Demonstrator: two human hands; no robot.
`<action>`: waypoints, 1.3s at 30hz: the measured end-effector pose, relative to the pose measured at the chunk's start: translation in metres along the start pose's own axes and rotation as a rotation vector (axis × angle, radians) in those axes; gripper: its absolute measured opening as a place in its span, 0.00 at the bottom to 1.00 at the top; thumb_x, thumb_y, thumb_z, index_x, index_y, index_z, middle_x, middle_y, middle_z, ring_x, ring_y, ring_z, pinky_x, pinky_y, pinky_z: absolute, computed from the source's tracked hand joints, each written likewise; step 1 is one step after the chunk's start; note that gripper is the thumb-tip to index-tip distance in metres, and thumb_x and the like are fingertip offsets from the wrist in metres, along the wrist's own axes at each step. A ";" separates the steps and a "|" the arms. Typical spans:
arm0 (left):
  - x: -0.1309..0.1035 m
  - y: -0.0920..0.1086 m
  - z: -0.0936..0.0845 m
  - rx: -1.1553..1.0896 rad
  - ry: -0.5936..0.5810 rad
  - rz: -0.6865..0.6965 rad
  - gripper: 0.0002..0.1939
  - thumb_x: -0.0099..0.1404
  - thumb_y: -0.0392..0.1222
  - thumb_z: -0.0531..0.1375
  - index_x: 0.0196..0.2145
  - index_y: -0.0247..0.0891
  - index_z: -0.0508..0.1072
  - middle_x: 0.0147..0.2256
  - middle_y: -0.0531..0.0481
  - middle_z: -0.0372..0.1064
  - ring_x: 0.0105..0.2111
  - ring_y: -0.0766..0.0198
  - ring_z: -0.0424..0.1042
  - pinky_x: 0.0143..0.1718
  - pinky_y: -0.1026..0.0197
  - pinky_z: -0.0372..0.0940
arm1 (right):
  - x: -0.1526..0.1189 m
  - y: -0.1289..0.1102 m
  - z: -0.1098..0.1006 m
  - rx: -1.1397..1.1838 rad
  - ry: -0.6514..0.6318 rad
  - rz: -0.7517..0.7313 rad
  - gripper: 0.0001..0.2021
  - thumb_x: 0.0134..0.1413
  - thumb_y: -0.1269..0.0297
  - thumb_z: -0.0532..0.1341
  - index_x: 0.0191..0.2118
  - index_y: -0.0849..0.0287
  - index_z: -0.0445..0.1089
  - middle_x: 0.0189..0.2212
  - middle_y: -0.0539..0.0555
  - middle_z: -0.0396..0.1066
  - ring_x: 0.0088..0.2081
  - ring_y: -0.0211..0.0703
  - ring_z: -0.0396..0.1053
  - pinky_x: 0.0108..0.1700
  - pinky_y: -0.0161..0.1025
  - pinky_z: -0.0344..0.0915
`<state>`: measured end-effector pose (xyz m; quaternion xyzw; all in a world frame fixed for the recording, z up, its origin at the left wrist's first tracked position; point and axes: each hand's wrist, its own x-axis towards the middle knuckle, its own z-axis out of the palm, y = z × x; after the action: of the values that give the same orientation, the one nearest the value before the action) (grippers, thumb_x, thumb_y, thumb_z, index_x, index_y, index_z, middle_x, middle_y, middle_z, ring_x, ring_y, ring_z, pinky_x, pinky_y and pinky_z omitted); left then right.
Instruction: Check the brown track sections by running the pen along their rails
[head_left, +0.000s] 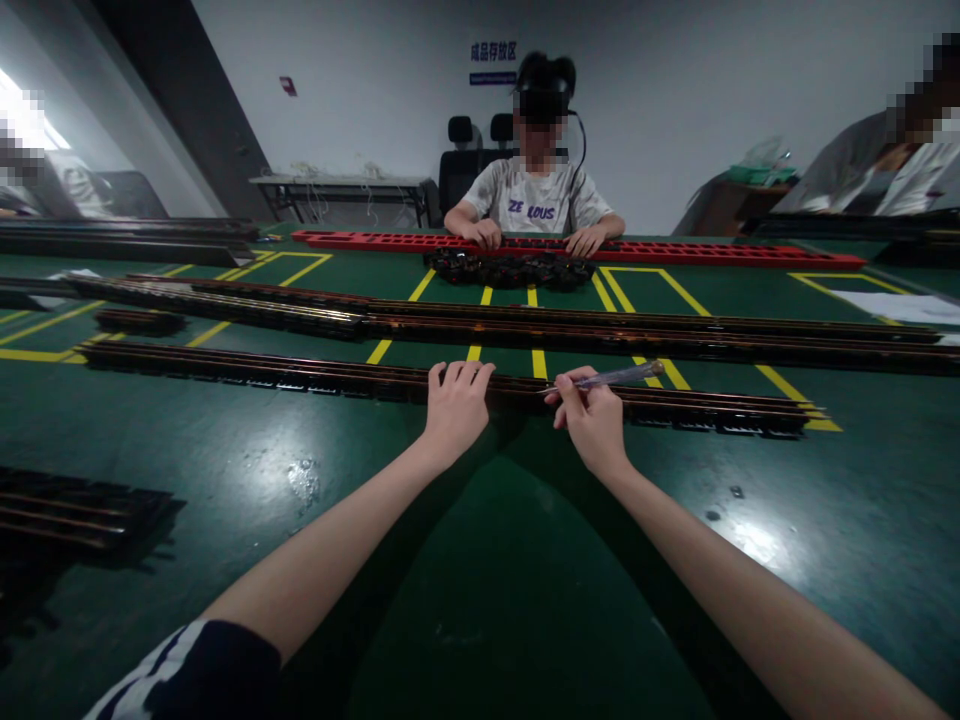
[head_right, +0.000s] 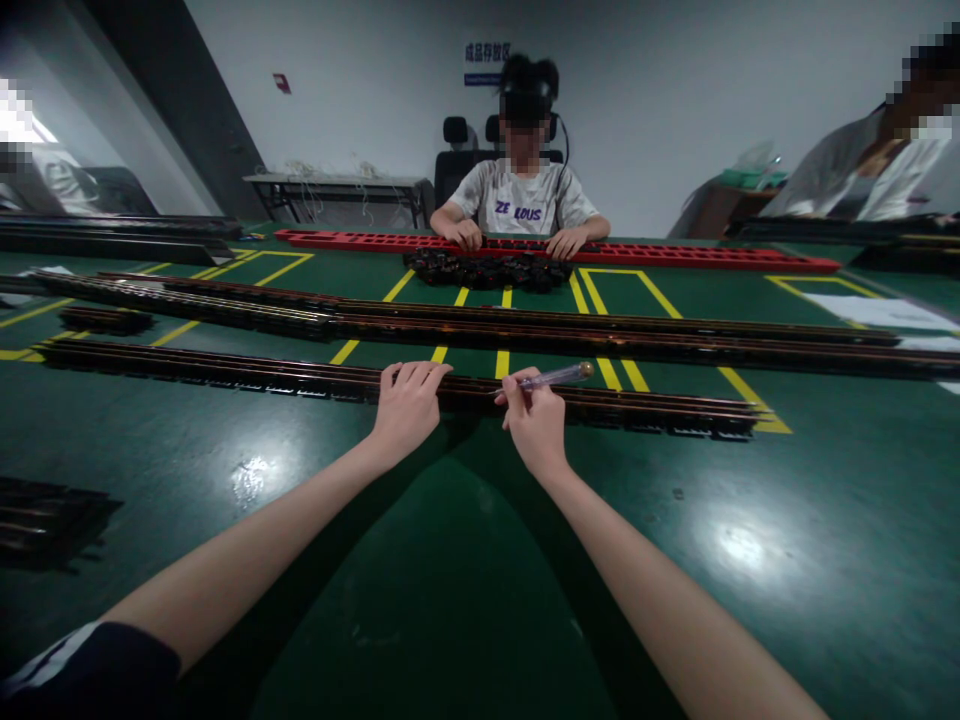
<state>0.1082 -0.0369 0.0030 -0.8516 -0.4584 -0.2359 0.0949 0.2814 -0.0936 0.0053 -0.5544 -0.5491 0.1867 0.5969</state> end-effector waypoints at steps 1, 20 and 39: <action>0.000 0.000 0.000 0.001 -0.001 0.001 0.22 0.65 0.28 0.46 0.52 0.37 0.70 0.51 0.43 0.71 0.52 0.52 0.66 0.56 0.45 0.54 | 0.000 0.001 0.000 0.003 0.016 0.004 0.15 0.59 0.51 0.57 0.30 0.58 0.63 0.22 0.50 0.72 0.15 0.33 0.64 0.18 0.32 0.60; 0.001 0.000 -0.001 -0.003 0.003 -0.032 0.23 0.62 0.25 0.48 0.51 0.37 0.70 0.49 0.44 0.72 0.51 0.51 0.67 0.55 0.44 0.56 | -0.001 0.000 0.000 0.013 0.060 0.005 0.17 0.59 0.49 0.56 0.30 0.58 0.63 0.21 0.49 0.69 0.15 0.33 0.63 0.17 0.31 0.60; 0.002 -0.004 0.000 -0.143 -0.044 0.078 0.20 0.66 0.41 0.51 0.54 0.36 0.68 0.52 0.42 0.70 0.54 0.54 0.65 0.59 0.46 0.53 | 0.001 0.002 -0.001 -0.017 0.015 0.035 0.16 0.57 0.49 0.58 0.30 0.58 0.63 0.21 0.50 0.71 0.15 0.34 0.64 0.18 0.32 0.61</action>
<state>0.1059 -0.0328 0.0041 -0.8784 -0.4087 -0.2455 0.0331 0.2832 -0.0921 0.0045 -0.5703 -0.5364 0.1886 0.5929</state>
